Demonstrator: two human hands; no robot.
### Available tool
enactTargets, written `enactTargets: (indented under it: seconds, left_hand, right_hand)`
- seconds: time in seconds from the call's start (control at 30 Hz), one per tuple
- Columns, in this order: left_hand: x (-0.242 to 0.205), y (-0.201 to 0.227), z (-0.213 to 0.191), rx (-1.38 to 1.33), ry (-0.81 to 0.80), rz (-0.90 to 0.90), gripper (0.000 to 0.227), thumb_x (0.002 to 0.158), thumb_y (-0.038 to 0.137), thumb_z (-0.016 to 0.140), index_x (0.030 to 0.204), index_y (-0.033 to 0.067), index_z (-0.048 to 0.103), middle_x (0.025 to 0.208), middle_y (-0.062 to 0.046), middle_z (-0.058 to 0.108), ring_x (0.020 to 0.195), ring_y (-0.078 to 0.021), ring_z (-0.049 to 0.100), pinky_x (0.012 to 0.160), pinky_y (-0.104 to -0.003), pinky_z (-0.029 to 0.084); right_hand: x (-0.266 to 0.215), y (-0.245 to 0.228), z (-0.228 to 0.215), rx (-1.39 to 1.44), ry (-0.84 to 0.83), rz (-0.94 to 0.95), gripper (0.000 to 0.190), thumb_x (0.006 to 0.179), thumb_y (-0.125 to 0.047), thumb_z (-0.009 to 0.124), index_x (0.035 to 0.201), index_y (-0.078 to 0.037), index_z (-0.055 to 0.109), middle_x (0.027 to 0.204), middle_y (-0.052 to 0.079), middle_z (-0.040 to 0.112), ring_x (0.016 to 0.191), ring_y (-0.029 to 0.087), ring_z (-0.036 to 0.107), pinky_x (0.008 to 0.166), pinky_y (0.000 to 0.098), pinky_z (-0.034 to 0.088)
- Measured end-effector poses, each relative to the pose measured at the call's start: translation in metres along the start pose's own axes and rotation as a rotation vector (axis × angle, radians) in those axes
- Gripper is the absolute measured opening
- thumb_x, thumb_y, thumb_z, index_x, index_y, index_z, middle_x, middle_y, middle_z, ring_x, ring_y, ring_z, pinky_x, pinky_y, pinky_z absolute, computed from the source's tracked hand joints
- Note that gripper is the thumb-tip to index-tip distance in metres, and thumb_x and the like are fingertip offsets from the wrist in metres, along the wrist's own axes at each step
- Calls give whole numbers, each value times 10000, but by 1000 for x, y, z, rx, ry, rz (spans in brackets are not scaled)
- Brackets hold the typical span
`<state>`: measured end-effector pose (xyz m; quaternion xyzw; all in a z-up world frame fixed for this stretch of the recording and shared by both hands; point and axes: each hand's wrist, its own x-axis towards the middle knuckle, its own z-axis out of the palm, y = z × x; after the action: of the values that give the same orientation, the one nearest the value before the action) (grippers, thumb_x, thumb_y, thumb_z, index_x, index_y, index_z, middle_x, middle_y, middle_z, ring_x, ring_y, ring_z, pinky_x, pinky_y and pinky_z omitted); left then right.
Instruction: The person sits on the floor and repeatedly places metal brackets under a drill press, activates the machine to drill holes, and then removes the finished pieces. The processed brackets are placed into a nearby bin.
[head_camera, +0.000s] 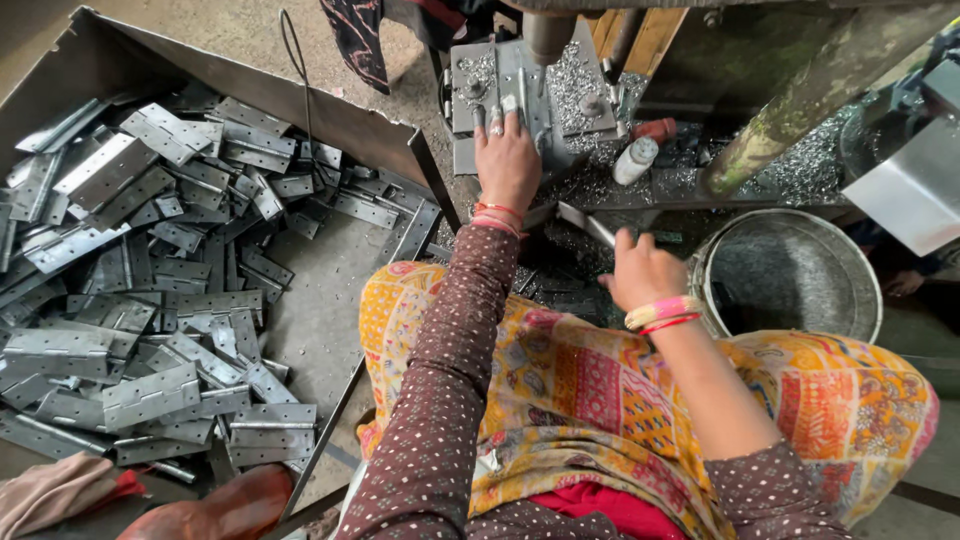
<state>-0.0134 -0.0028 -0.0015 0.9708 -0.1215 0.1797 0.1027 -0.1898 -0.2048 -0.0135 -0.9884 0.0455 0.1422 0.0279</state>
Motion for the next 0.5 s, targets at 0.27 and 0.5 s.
enactTargets:
  seconds: [0.27,0.5]
  left_hand:
    - [-15,-5,2,-100,90,38,271,958,175,543,1035,11,745,1249,-160,641,1208,-346,600,1183,-556,294]
    - [11,4,6,-65,14,-10,282,962,198,528,982,66,776,1403,-158,591,1364,-358,518,1193,-556,274]
  right_hand:
    - [-5,7,60,13,-180,2,1113,822,-472,804,1608,-42,144,1253,360,546,982,484,697,827,503,595]
    - [-3,-9,-21,-55,5,-33,768,875,-532,773,1382,-45,463,1207,236,660,1014,419,732,838,501,610]
